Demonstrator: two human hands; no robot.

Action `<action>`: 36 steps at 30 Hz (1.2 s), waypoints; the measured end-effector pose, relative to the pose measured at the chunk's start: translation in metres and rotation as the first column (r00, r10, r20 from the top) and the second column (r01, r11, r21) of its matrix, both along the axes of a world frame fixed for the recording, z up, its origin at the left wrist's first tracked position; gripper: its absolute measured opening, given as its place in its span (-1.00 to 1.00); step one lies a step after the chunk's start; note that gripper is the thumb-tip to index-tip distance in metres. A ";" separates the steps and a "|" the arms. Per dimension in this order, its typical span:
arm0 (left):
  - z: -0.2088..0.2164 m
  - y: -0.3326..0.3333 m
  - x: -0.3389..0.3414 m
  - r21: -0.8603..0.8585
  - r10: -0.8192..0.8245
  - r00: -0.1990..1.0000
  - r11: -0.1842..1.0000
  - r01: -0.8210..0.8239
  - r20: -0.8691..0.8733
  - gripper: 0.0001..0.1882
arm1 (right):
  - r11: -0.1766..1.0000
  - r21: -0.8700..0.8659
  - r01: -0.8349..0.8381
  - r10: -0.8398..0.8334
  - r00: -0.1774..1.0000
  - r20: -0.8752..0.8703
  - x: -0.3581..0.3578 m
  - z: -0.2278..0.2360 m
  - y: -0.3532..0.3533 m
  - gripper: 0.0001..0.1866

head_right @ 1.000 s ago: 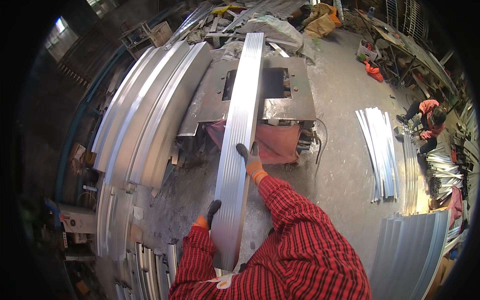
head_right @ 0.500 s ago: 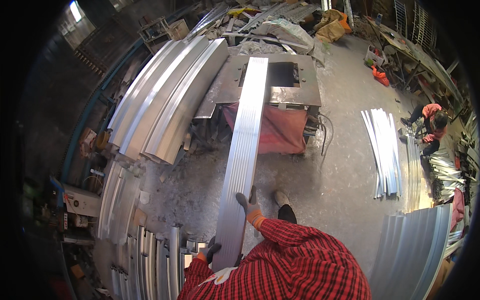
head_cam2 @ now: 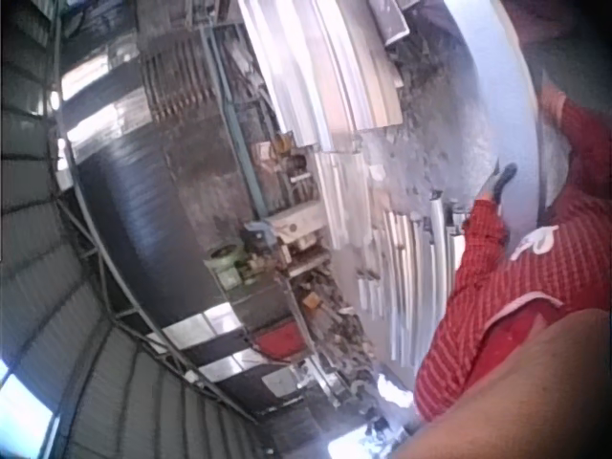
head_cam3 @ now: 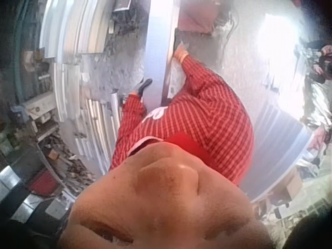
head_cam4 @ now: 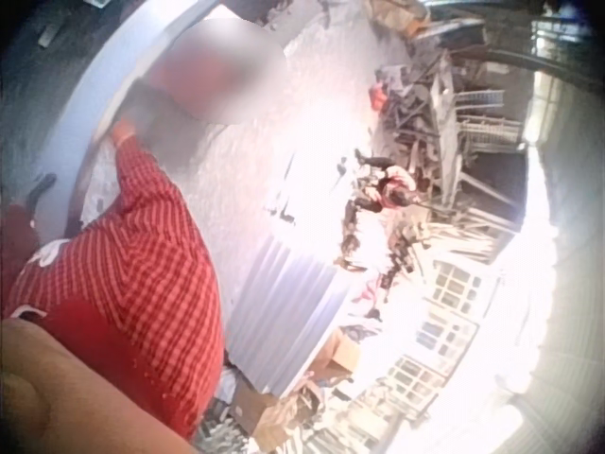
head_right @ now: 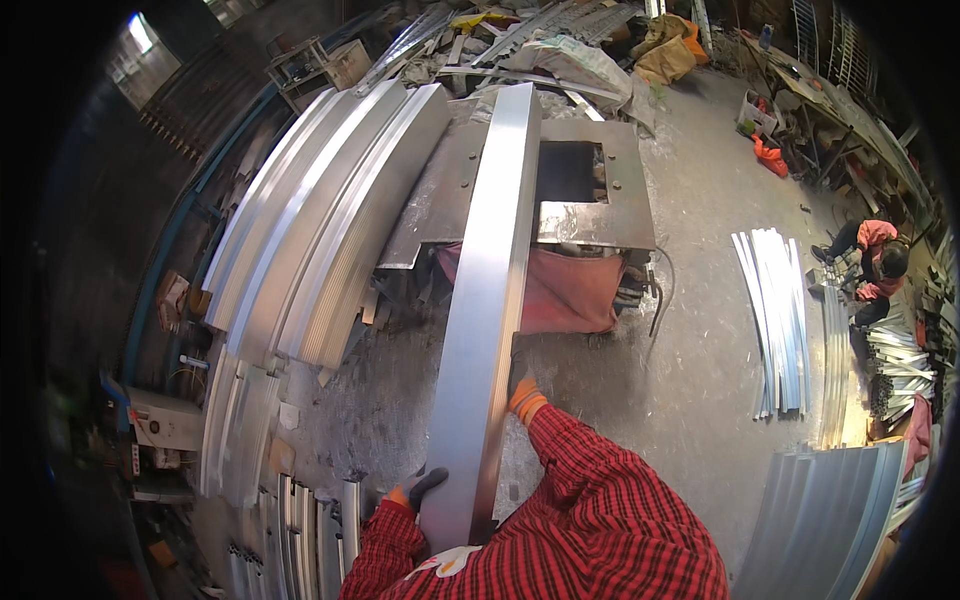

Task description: The person repeatedly picks up long, ribbed metal sheets from a pile, carries them across the workshop floor, and places them onto a stack. The person wears gloves and a red plaid shirt while performing this repetitive handling task.

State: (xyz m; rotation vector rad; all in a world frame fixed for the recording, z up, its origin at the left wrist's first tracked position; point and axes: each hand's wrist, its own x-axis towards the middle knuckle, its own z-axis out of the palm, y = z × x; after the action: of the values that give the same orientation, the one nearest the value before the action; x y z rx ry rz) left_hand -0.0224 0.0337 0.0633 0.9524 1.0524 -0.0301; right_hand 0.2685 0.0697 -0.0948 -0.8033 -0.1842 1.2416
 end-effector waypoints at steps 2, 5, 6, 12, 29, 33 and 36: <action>-0.006 0.020 0.026 -0.006 0.062 0.998 0.998 -0.062 0.007 -0.07 | 0.928 -0.368 -0.057 0.102 0.990 0.102 0.021 0.027 0.031 -0.14; -0.003 0.066 0.104 0.194 -0.036 0.995 0.981 0.018 0.093 -0.09 | 0.929 -0.354 0.109 0.195 0.669 0.717 0.083 -0.019 0.079 -0.17; -0.002 0.082 0.126 0.273 -0.078 0.992 0.961 0.048 0.100 -0.10 | 0.922 -0.357 0.152 0.226 0.537 0.813 0.098 -0.023 0.091 -0.20; 0.008 0.146 0.223 0.154 -0.040 0.976 0.988 0.006 0.216 -0.16 | 0.790 -0.467 0.397 0.404 0.235 0.884 0.214 -0.028 0.145 -0.47; -0.076 0.039 0.033 0.375 -0.218 0.962 0.916 0.144 0.165 0.11 | 0.996 -0.081 0.039 -0.015 0.961 0.277 0.047 0.066 0.046 -0.28; -0.067 -0.035 -0.036 0.247 -0.180 0.978 0.958 0.149 0.109 0.13 | 0.960 -0.281 0.005 0.097 0.932 0.349 -0.025 0.043 -0.043 -0.33; -0.072 -0.088 -0.086 0.209 -0.170 0.980 0.967 0.146 0.100 0.13 | 0.981 -0.195 -0.006 0.062 0.957 0.285 -0.087 0.020 -0.100 -0.47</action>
State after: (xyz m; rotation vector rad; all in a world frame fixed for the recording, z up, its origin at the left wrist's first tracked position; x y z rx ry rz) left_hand -0.1087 -0.0543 -0.0092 1.2058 0.8798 0.0003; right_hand 0.1817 -0.0300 -0.0749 -1.1556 -0.3198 1.1815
